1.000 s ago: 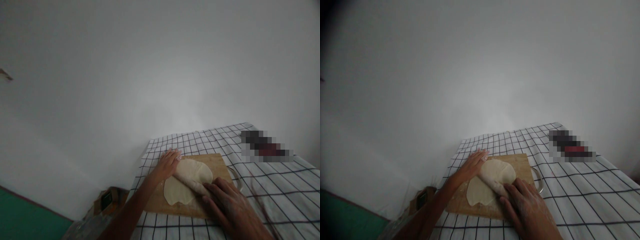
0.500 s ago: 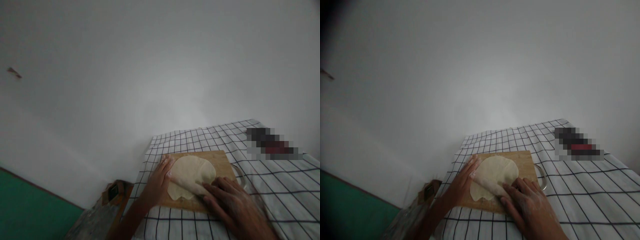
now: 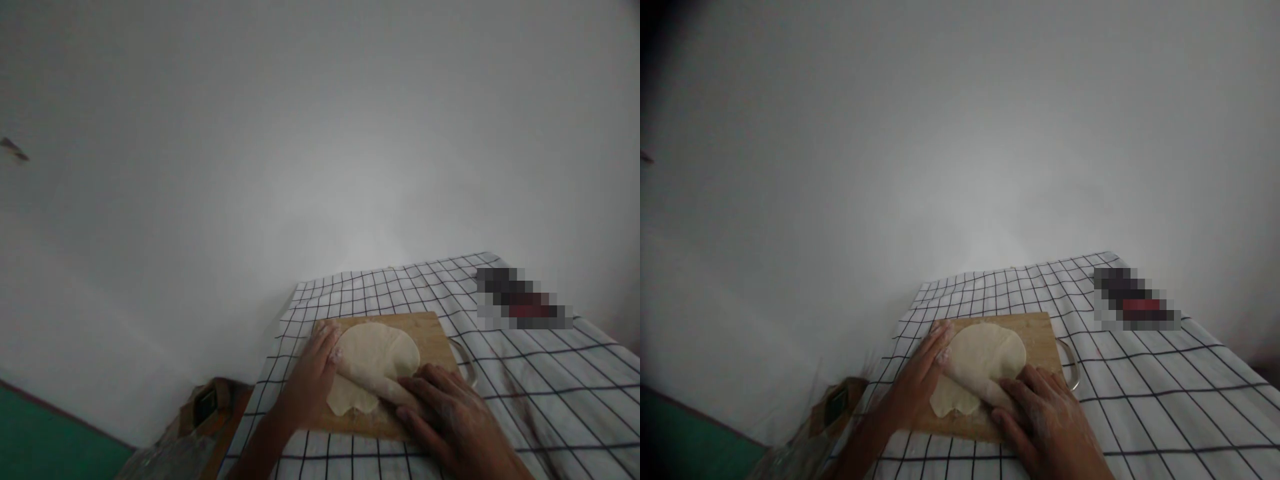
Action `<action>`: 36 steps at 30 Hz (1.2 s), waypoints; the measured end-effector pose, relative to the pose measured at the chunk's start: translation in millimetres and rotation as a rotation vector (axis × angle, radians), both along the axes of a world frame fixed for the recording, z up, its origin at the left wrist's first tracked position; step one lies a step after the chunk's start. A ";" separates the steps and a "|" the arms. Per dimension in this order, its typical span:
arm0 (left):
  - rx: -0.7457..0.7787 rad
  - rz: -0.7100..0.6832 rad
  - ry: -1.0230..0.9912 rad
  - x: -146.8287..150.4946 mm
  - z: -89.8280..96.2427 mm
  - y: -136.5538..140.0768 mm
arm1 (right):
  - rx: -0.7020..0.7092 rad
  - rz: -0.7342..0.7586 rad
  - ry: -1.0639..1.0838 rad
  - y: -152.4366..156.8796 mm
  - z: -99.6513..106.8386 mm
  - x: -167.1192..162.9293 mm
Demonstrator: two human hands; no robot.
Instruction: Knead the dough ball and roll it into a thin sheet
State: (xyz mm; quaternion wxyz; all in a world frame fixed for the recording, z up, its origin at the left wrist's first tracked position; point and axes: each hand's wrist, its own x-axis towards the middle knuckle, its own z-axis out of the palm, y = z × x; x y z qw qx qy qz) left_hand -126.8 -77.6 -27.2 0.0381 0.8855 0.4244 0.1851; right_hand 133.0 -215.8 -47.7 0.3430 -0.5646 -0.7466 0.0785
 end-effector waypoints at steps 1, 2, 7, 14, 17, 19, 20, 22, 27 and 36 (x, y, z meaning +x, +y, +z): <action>0.019 -0.017 0.039 10.6 3.2 13.8 | 0.008 -0.008 0.002 -0.1 0.0 0.1; 0.028 -0.036 0.085 21.6 6.0 27.3 | 0.018 -0.019 0.007 -0.2 -0.2 0.1; -0.019 -0.182 0.195 71.1 11.2 82.5 | 0.050 -0.059 0.039 0.6 -4.3 2.0; -0.039 -0.252 0.228 83.0 5.1 97.9 | 0.049 -0.023 0.052 0.9 -5.5 4.9; -0.021 -0.260 0.216 64.2 7.9 82.3 | 0.076 -0.010 0.038 0.4 -5.7 4.7; 0.015 -0.275 0.199 48.9 11.8 67.8 | 0.053 0.002 0.026 0.4 -4.5 4.1; 0.039 -0.279 0.182 41.4 14.1 59.7 | 0.036 0.009 0.024 0.4 -3.5 3.6; 0.073 -0.265 0.133 27.4 18.1 42.6 | 0.001 0.023 0.028 0.3 -1.2 2.7; 0.010 -0.152 0.049 -6.3 14.9 -6.2 | -0.034 0.044 0.055 -1.2 2.9 1.8; 0.020 -0.072 0.086 -19.1 4.4 -24.9 | -0.043 0.033 0.069 -1.2 8.1 -0.6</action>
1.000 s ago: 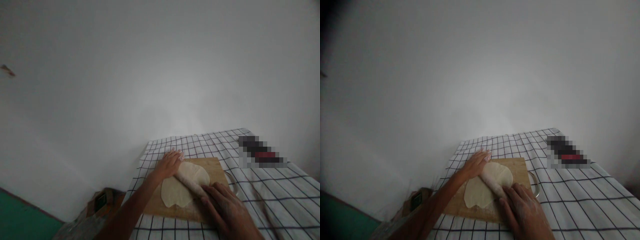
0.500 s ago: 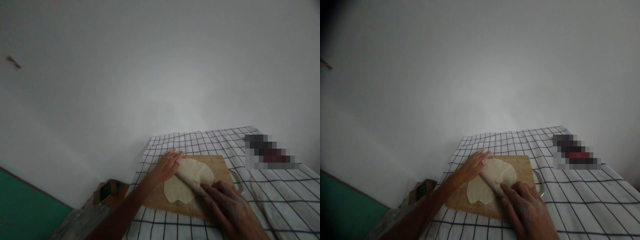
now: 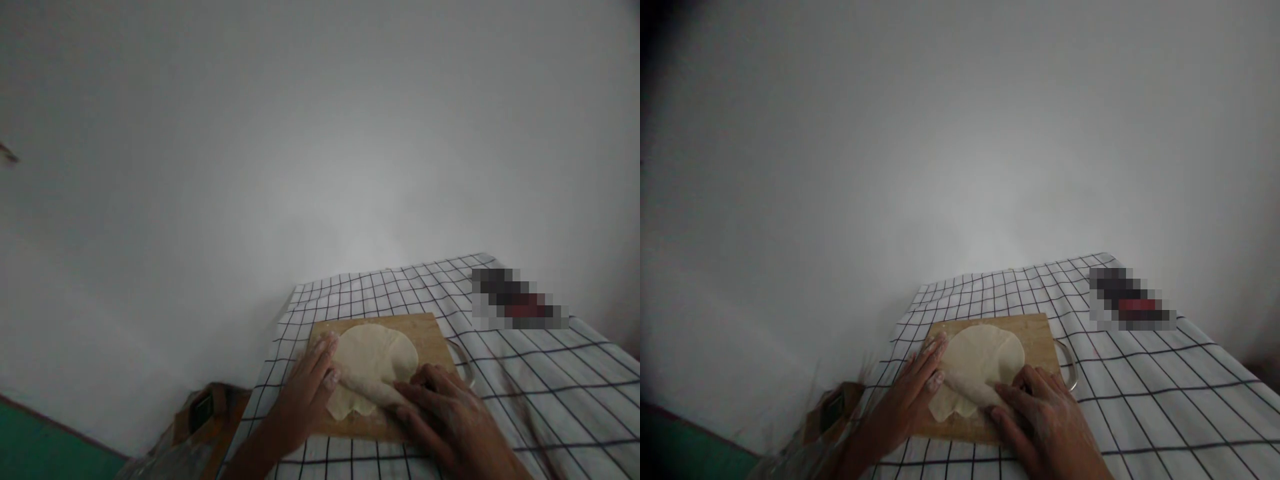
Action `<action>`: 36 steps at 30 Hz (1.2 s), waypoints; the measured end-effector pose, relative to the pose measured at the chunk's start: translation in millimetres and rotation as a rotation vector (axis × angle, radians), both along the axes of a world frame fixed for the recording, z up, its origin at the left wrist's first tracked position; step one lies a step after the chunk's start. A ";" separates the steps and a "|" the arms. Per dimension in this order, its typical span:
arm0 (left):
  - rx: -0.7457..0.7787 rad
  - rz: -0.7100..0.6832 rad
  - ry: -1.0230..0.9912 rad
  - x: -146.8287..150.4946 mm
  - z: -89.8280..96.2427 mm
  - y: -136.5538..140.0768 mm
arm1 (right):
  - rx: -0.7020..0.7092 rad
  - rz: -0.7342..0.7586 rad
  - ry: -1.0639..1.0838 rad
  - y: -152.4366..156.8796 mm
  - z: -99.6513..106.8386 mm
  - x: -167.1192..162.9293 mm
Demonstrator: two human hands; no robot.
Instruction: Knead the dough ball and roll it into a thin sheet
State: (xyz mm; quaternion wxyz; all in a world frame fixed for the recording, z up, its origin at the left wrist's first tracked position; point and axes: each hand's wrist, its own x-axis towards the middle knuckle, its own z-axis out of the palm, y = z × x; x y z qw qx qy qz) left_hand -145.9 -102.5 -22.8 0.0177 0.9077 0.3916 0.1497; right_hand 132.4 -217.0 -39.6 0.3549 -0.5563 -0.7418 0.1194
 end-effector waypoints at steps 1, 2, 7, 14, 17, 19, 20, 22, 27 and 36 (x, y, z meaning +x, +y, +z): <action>0.014 -0.018 -0.006 9.2 1.4 10.9 | 0.003 -0.009 0.011 -0.2 -0.7 -0.2; 0.030 -0.030 -0.010 20.1 2.8 23.1 | 0.010 -0.018 0.025 -0.3 -1.9 -0.1; 0.014 -0.065 0.100 86.1 7.3 84.6 | 0.057 -0.084 0.089 3.4 -9.9 3.7; -0.028 -0.204 0.118 137.0 6.9 123.3 | 0.159 -0.120 0.139 9.6 -16.0 9.7; -0.015 -0.192 0.100 125.9 6.4 116.7 | 0.147 -0.093 0.127 10.3 -17.4 10.2; -0.009 -0.160 0.091 111.8 6.7 108.2 | 0.120 -0.080 0.103 10.7 -17.3 9.9; -0.009 -0.147 0.092 104.0 7.2 103.5 | 0.107 -0.072 0.088 10.8 -16.9 9.7; -0.006 -0.133 0.091 88.3 9.0 93.2 | 0.081 -0.056 0.056 10.9 -15.7 9.4; 0.015 -0.097 -0.008 50.1 9.1 56.1 | 0.091 -0.030 0.011 8.8 -13.6 8.2; 0.019 0.002 -0.050 -3.7 -13.2 -2.9 | 0.042 -0.038 0.047 1.1 -1.5 1.4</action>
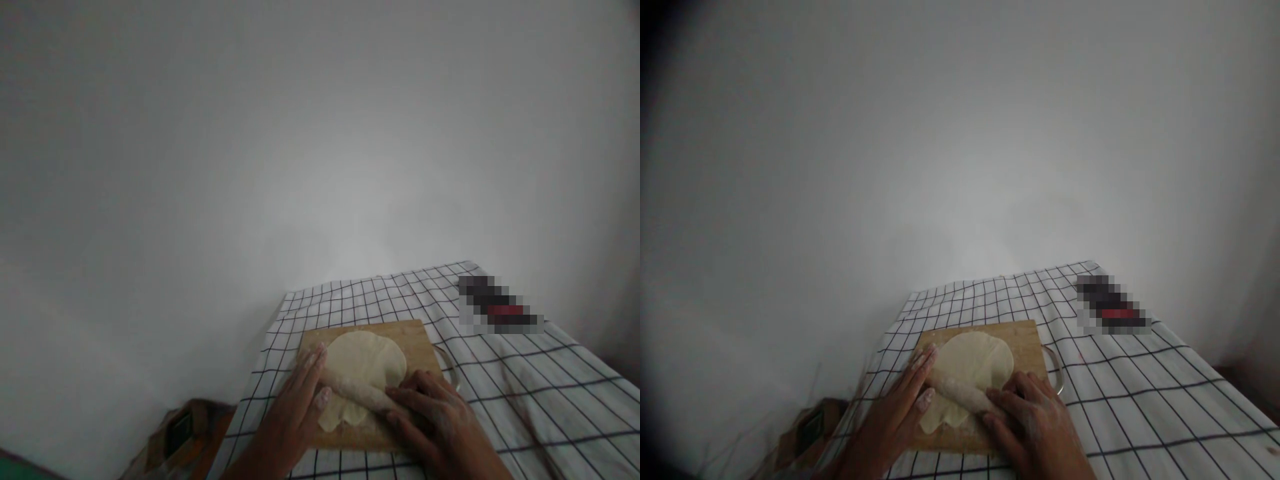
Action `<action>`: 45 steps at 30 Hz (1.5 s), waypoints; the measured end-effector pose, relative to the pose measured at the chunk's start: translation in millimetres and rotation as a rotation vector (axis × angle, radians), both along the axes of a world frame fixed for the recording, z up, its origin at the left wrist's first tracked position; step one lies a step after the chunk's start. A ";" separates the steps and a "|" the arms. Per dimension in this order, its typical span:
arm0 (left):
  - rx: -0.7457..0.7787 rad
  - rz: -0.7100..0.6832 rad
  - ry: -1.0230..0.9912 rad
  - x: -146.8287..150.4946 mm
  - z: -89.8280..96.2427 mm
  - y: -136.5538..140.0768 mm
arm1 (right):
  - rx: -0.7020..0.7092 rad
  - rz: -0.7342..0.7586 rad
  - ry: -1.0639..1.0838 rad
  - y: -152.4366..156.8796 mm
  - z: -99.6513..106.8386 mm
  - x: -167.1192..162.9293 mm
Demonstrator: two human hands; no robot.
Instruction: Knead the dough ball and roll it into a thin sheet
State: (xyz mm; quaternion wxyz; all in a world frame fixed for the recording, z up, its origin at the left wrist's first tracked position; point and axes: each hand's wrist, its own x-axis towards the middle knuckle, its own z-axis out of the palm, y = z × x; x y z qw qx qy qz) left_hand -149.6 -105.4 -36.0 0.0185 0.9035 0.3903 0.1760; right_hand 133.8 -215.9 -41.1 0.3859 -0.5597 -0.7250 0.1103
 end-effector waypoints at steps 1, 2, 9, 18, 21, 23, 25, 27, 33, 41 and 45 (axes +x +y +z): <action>0.003 -0.009 0.004 1.8 0.3 2.6 | -0.007 0.004 0.002 -0.3 0.6 0.1; 0.010 -0.025 0.006 5.7 1.3 7.3 | -0.012 0.007 0.004 -0.6 1.0 0.4; 0.069 -0.127 0.098 74.1 15.2 72.2 | 0.009 -0.067 0.017 -0.8 -5.9 2.3; -0.003 -0.279 0.224 165.9 9.9 133.2 | 0.090 -0.128 0.067 3.3 -10.2 4.1; -0.018 -0.299 0.235 170.9 9.0 139.3 | 0.082 -0.113 0.082 3.5 -10.4 4.9; -0.014 -0.306 0.241 170.3 9.8 139.1 | 0.070 -0.104 0.096 3.4 -12.1 5.5; -0.002 -0.310 0.244 169.4 11.3 136.7 | 0.061 -0.095 0.120 3.4 -13.7 6.0; 0.017 -0.307 0.236 168.7 12.5 133.3 | 0.054 -0.085 0.136 3.7 -14.0 6.4; 0.085 -0.318 0.225 148.7 15.8 119.7 | 0.025 -0.067 0.129 2.5 -9.0 6.6; 0.144 -0.196 0.141 58.7 23.6 53.3 | 0.032 -0.023 -0.003 2.1 -6.5 5.5; 0.186 -0.069 0.130 11.0 7.0 -4.7 | 0.036 0.006 -0.034 3.3 -5.5 4.8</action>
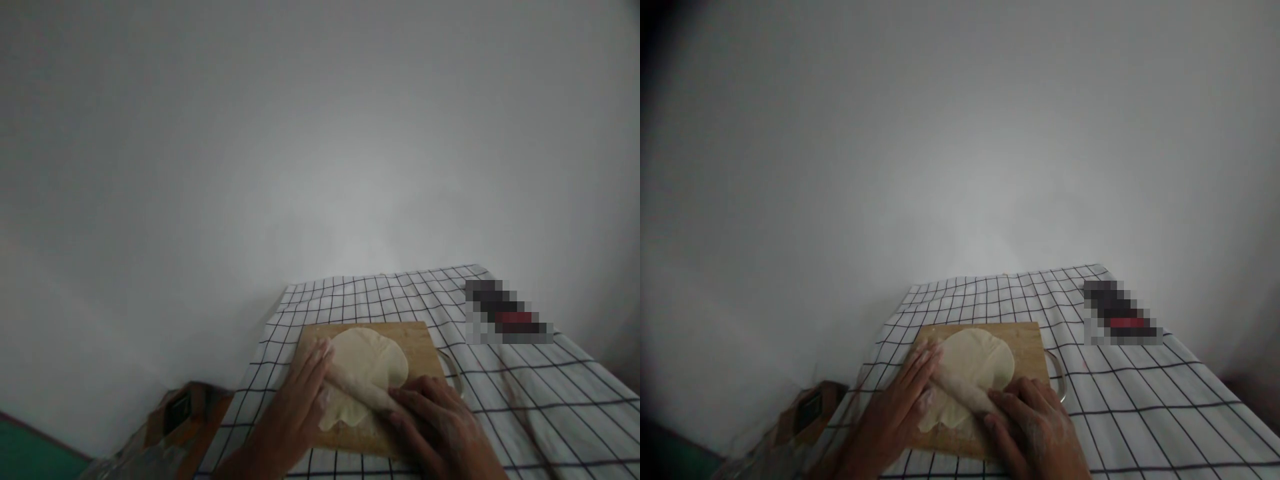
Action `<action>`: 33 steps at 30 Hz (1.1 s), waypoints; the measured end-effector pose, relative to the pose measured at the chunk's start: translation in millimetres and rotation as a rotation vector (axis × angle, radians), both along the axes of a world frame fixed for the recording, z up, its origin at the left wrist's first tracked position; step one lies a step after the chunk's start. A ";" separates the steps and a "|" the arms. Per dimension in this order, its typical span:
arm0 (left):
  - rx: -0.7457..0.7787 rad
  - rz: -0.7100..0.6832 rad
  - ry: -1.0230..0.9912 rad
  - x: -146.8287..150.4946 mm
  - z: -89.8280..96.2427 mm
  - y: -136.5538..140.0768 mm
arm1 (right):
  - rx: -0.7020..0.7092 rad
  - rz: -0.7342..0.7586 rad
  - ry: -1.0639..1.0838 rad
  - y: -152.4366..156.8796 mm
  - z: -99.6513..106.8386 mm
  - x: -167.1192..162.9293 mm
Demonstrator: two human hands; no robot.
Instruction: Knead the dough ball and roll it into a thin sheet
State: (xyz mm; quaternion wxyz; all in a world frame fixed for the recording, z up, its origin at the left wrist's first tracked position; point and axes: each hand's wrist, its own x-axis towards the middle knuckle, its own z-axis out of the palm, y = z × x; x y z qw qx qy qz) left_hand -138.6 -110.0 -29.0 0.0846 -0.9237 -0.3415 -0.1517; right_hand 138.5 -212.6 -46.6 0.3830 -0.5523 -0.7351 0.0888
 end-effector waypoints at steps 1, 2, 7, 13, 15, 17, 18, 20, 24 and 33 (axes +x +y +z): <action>0.026 0.020 -0.001 -9.8 -4.4 -12.5 | 0.003 0.011 -0.005 0.7 -0.5 -0.1; 0.042 0.042 0.012 -17.9 -8.1 -23.0 | 0.005 0.021 -0.012 1.4 -1.3 -0.1; 0.074 0.060 0.048 -29.2 -11.2 -38.6 | -0.016 0.019 -0.041 2.6 -4.9 -0.4; -0.020 -0.024 0.056 15.5 6.1 20.3 | -0.007 -0.008 0.024 0.5 -3.2 -0.8; -0.056 -0.082 0.057 43.9 12.5 49.5 | 0.015 -0.035 0.067 0.2 -3.9 -1.4; -0.078 -0.135 0.065 76.8 16.6 76.4 | 0.030 -0.068 0.101 0.3 -5.5 -1.9; -0.088 -0.149 0.070 93.8 17.7 88.0 | 0.040 -0.085 0.113 0.5 -6.4 -1.9; -0.139 -0.145 0.097 126.7 18.5 106.8 | 0.079 -0.127 0.130 1.2 -8.2 -1.1; -0.231 -0.202 0.165 174.7 17.0 128.5 | 0.126 -0.170 0.143 1.4 -8.8 3.4; -0.249 -0.253 0.190 184.8 11.0 137.1 | 0.124 -0.142 0.174 1.4 -7.6 6.9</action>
